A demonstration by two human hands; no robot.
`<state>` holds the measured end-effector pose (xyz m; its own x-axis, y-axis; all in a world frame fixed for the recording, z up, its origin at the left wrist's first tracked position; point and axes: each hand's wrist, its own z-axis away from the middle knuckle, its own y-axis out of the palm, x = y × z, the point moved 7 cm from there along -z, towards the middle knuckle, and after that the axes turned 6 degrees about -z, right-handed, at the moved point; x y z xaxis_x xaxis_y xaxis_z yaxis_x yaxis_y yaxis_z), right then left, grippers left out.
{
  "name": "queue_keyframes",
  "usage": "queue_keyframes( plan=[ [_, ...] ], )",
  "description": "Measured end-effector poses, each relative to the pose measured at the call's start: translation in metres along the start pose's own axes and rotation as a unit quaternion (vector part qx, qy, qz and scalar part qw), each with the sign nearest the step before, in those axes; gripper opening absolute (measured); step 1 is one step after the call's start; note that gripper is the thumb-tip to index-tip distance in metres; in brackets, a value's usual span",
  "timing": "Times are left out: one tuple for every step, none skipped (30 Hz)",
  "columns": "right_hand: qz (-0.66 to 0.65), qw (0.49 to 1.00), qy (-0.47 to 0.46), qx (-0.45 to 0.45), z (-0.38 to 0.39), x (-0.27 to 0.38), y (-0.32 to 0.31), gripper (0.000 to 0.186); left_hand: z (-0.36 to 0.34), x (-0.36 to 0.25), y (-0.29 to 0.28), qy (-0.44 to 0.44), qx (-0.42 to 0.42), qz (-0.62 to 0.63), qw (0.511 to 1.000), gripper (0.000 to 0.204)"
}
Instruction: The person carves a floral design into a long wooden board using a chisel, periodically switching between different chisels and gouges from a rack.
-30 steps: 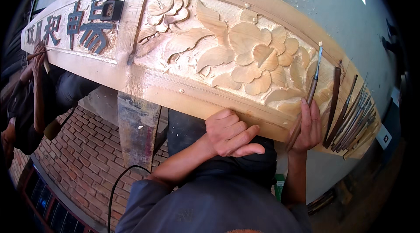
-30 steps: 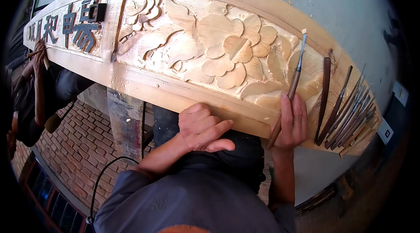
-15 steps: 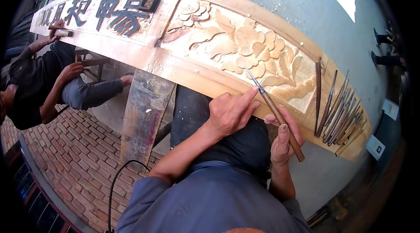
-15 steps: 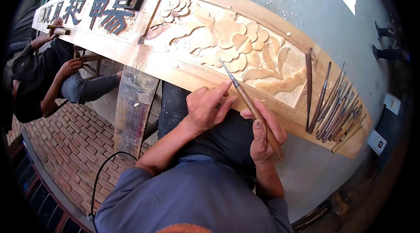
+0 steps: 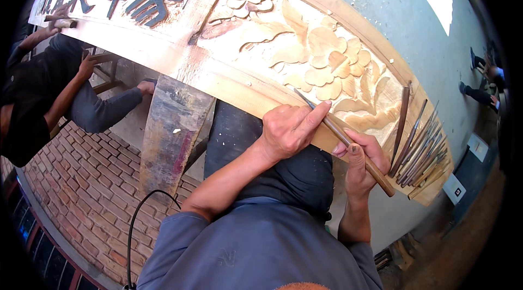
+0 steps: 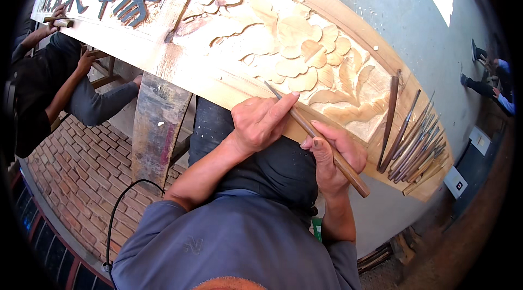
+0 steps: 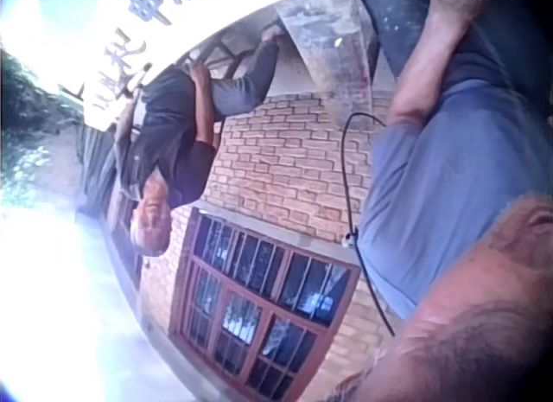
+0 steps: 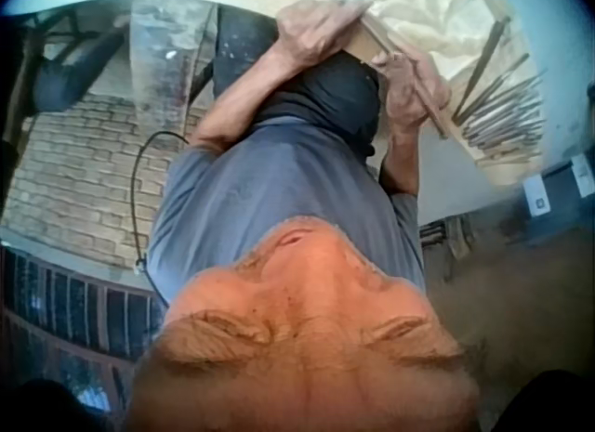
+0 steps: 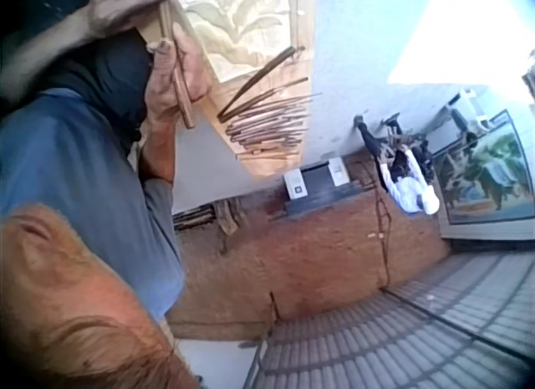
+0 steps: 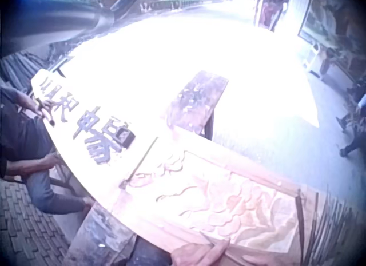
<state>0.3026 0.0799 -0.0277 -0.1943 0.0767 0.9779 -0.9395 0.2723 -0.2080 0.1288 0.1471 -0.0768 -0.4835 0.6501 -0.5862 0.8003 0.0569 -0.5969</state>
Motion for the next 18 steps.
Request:
queue_keyframes(
  plan=[
    [-0.006,1.0,-0.002,-0.001,-0.003,-0.001,0.0,0.031,0.0,0.001,0.0,-0.003,0.006,0.0,1.0,0.063],
    [-0.004,1.0,0.001,0.001,-0.005,-0.002,0.001,0.031,0.0,0.002,0.001,-0.006,0.006,0.001,1.0,0.063],
    [-0.01,1.0,0.021,-0.002,-0.006,-0.005,0.001,0.031,0.001,0.002,0.001,-0.009,0.008,0.006,1.0,0.063],
    [-0.016,0.999,0.042,-0.005,-0.008,-0.009,0.001,0.031,0.0,0.003,0.001,-0.012,0.009,0.011,1.0,0.063],
    [-0.015,0.999,0.044,-0.003,-0.01,-0.009,0.002,0.031,0.0,0.003,0.001,-0.015,0.009,0.011,1.0,0.063],
    [-0.027,0.998,0.048,-0.004,-0.011,-0.01,0.003,0.032,-0.001,0.003,0.0,-0.02,0.014,0.008,1.0,0.063],
    [-0.04,0.998,0.051,-0.005,-0.013,-0.011,0.004,0.032,-0.001,0.004,0.0,-0.025,0.019,0.005,1.0,0.064],
    [-0.039,0.998,0.053,-0.005,-0.014,-0.011,0.006,0.032,-0.001,0.004,0.001,-0.027,0.02,0.005,0.999,0.064],
    [-0.046,0.997,0.061,-0.011,-0.016,-0.012,0.006,0.033,0.0,0.004,0.003,-0.032,0.018,0.007,0.999,0.064],
    [-0.053,0.996,0.069,-0.018,-0.019,-0.012,0.006,0.034,-0.001,0.005,0.003,-0.038,0.016,0.009,0.999,0.063],
    [-0.053,0.996,0.07,-0.019,-0.023,-0.009,0.007,0.034,-0.002,0.004,0.004,-0.038,0.017,0.009,0.999,0.063],
    [-0.053,0.993,0.104,-0.022,-0.028,-0.009,0.007,0.035,-0.004,0.004,0.004,-0.049,0.027,-0.002,0.998,0.063],
    [-0.05,0.989,0.137,-0.029,-0.032,-0.007,0.007,0.036,-0.005,0.005,0.005,-0.057,0.036,-0.009,0.998,0.062],
    [-0.049,0.989,0.139,-0.033,-0.036,-0.001,0.007,0.036,-0.006,0.005,0.007,-0.056,0.039,-0.006,0.998,0.062],
    [-0.036,0.987,0.155,-0.027,-0.039,0.003,0.009,0.036,-0.006,0.005,0.008,-0.057,0.031,0.0,0.998,0.062],
    [-0.022,0.985,0.171,-0.022,-0.041,0.006,0.009,0.037,-0.006,0.006,0.008,-0.058,0.023,0.005,0.998,0.062],
    [-0.023,0.984,0.172,-0.025,-0.041,0.011,0.008,0.037,-0.005,0.006,0.008,-0.057,0.025,0.007,0.998,0.062],
    [0.0,0.982,0.185,-0.033,-0.04,0.016,0.004,0.036,-0.006,0.004,0.01,-0.043,0.035,0.025,0.998,0.062]
  ],
)
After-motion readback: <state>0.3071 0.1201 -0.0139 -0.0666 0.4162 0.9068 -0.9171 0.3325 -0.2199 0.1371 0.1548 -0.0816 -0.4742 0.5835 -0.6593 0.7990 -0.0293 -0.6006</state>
